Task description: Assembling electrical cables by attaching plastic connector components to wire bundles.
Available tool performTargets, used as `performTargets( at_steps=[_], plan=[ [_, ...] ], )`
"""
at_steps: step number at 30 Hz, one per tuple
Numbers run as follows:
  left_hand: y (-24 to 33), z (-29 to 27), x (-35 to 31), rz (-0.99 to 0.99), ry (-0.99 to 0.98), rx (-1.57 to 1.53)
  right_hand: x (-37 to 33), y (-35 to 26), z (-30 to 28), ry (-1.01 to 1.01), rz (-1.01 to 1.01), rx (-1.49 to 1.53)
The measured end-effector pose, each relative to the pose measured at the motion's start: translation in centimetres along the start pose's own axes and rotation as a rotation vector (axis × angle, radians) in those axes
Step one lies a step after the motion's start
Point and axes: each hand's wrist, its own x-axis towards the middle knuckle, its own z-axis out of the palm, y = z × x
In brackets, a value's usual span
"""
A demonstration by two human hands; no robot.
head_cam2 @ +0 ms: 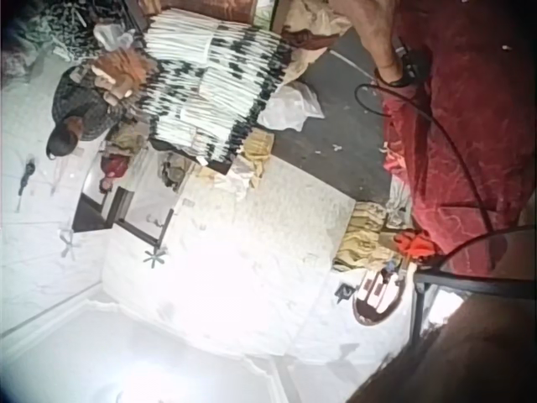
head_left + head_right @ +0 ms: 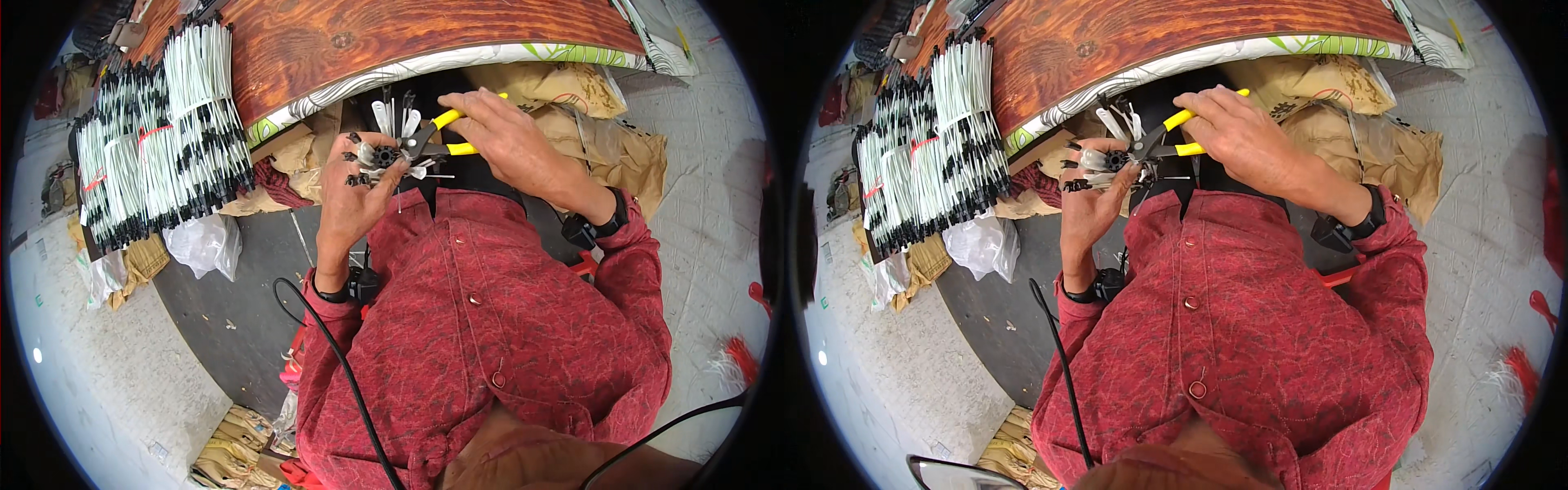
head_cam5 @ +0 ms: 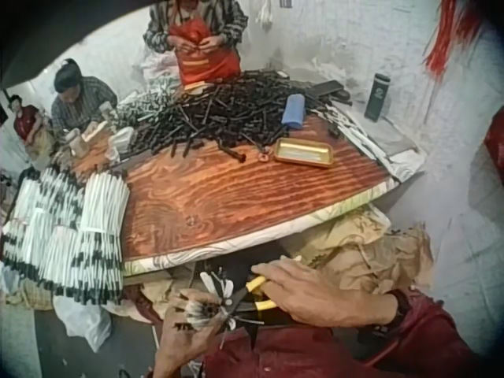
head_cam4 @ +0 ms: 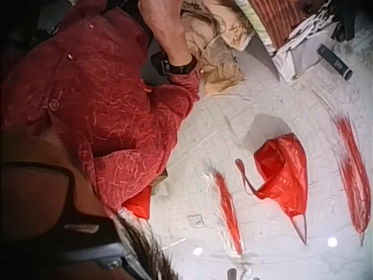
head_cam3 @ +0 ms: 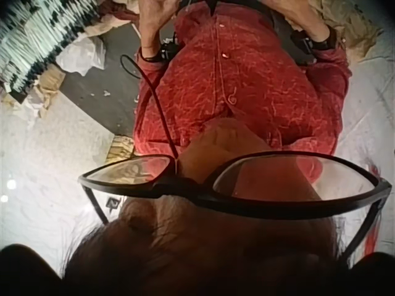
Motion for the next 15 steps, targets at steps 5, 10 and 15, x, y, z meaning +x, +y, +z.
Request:
performTargets(
  at_steps=[5,10,15],
  plan=[
    [0.1,0.0,0.1,0.073,-0.021,0.019,0.1,-0.1,-0.5,0.013,-0.029,-0.115],
    [-0.2,0.0,0.2,0.138,-0.054,0.038,0.3,0.2,-1.8,-0.114,-0.043,0.008],
    [-0.5,-0.1,0.5,0.198,-0.078,0.037,0.5,0.3,-2.2,-0.139,-0.098,-0.085]
  ],
)
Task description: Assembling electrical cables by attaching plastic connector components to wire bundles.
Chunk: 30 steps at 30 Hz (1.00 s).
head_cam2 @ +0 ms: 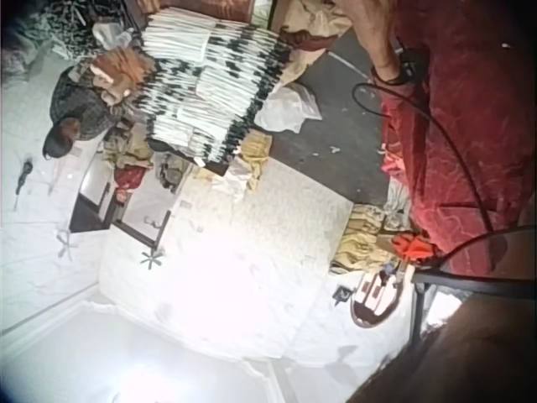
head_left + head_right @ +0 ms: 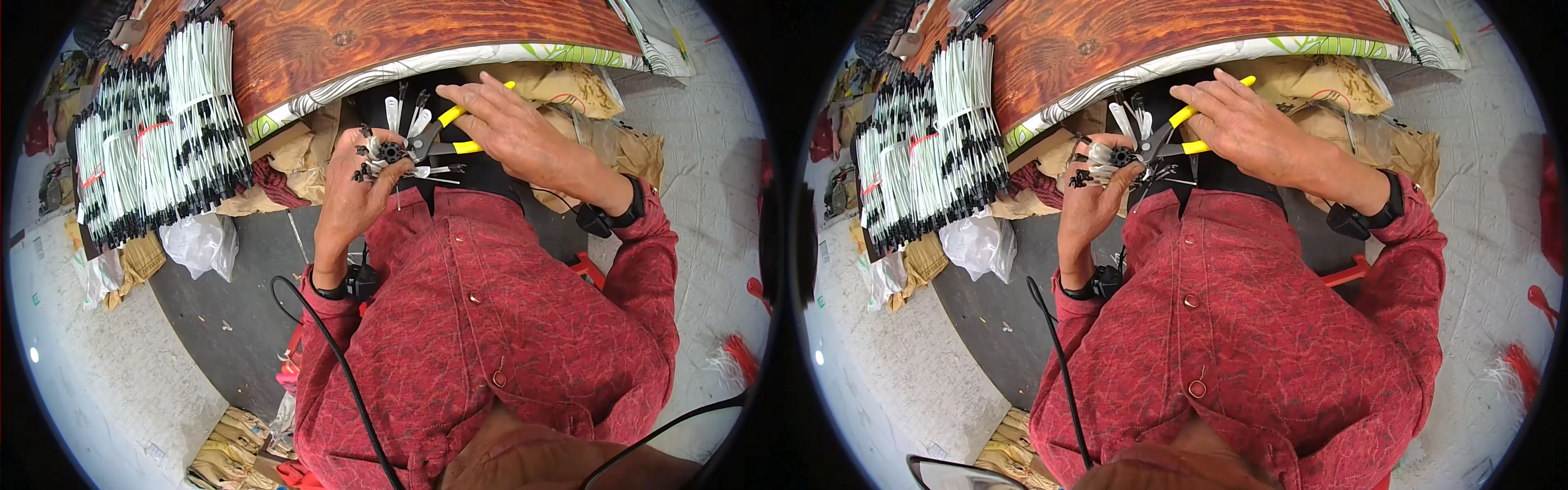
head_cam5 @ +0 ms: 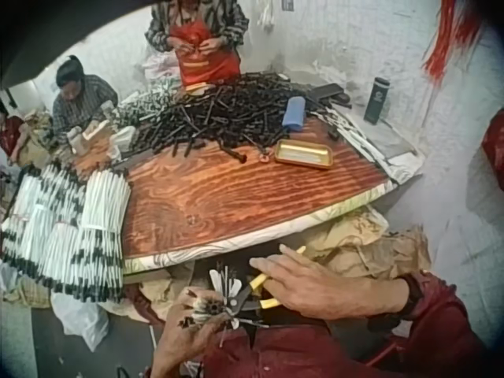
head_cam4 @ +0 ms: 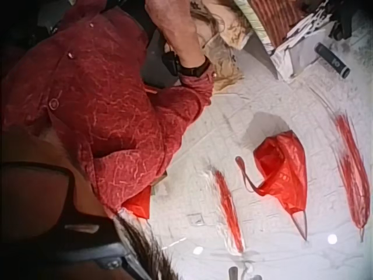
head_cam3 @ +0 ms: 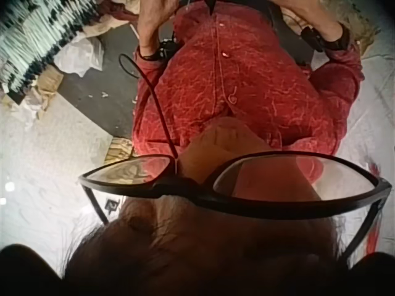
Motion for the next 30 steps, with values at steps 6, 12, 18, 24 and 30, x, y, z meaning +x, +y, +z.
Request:
performTargets(
  at_steps=[6,12,18,24,30],
  plan=[
    [-0.7,-0.2,0.0,-0.029,-0.042,-0.024,0.3,-0.4,-0.2,0.101,-0.047,-0.276],
    [-0.8,-0.2,0.1,-0.095,-0.01,-0.015,1.0,-1.0,-0.6,0.115,-0.054,-0.501],
    [-0.9,0.0,-0.1,-0.146,0.031,-0.043,1.5,-0.4,-1.6,-0.041,-0.113,-0.424],
    [-0.7,0.1,0.2,0.017,0.084,-0.03,1.2,1.3,-0.4,-0.068,-0.144,-0.217],
    [-0.4,0.2,-0.2,0.015,0.147,-0.003,0.6,1.9,1.9,-0.041,-0.105,0.196]
  ],
)
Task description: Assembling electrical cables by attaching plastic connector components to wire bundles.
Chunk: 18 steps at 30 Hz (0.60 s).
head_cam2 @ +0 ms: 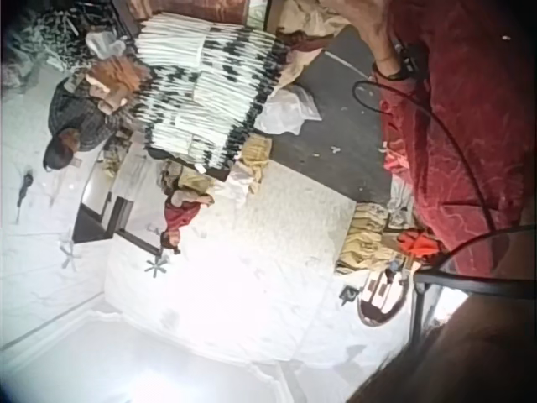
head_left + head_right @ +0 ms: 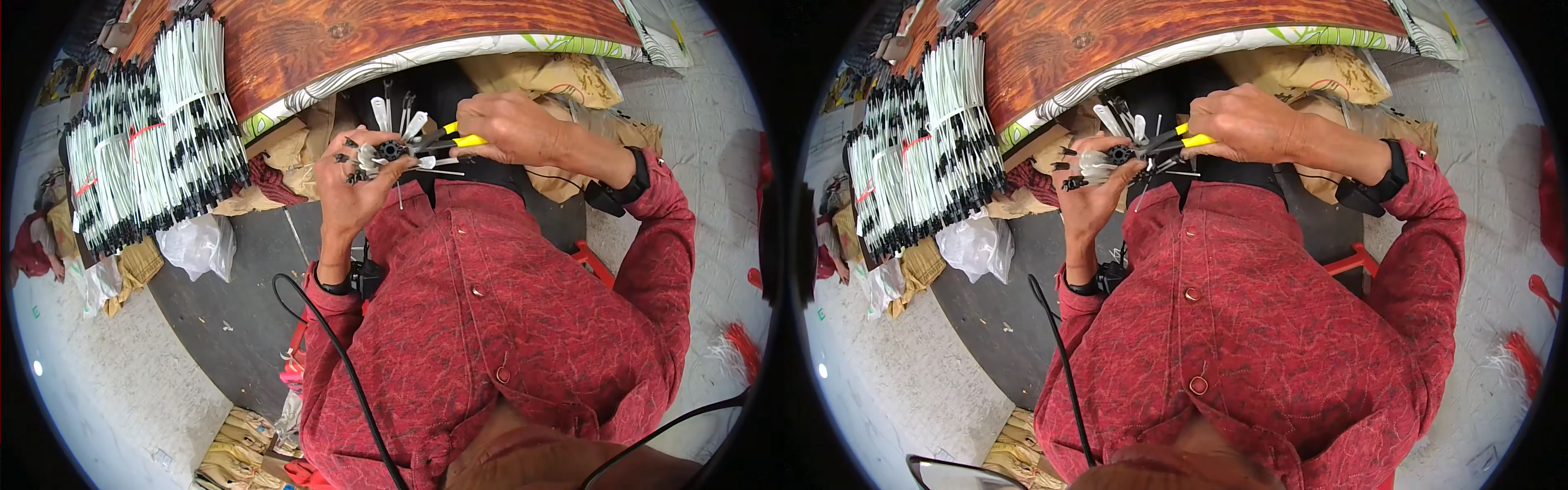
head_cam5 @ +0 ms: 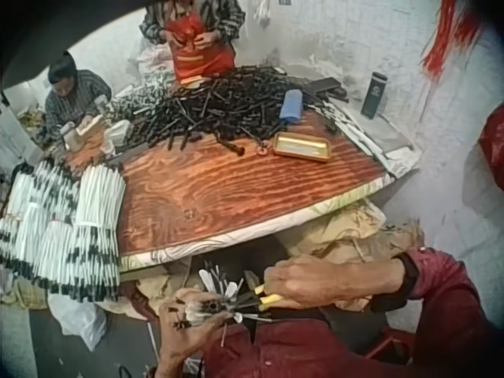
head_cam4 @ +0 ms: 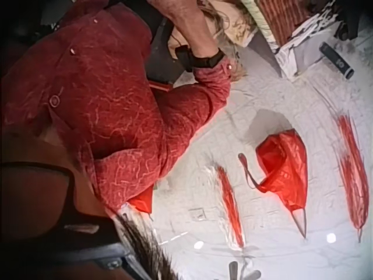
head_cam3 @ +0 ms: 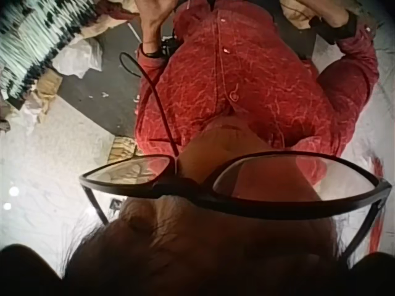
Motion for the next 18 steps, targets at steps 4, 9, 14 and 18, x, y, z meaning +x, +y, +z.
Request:
performTargets(
  at_steps=[4,9,14,18],
  plan=[
    [-1.4,0.1,-0.5,0.007,-0.026,0.01,0.0,0.0,0.2,0.036,0.0,0.044],
    [-1.3,0.3,-0.3,0.031,-0.037,-0.013,-0.2,0.0,-0.2,-0.095,0.08,0.19],
    [-0.9,-0.6,0.2,-0.024,-0.133,-0.069,-0.1,0.9,0.2,-0.496,0.367,1.185],
    [-1.4,-0.9,0.9,0.009,-0.243,-0.113,-0.4,2.1,1.6,-0.675,0.47,1.535]
  ],
)
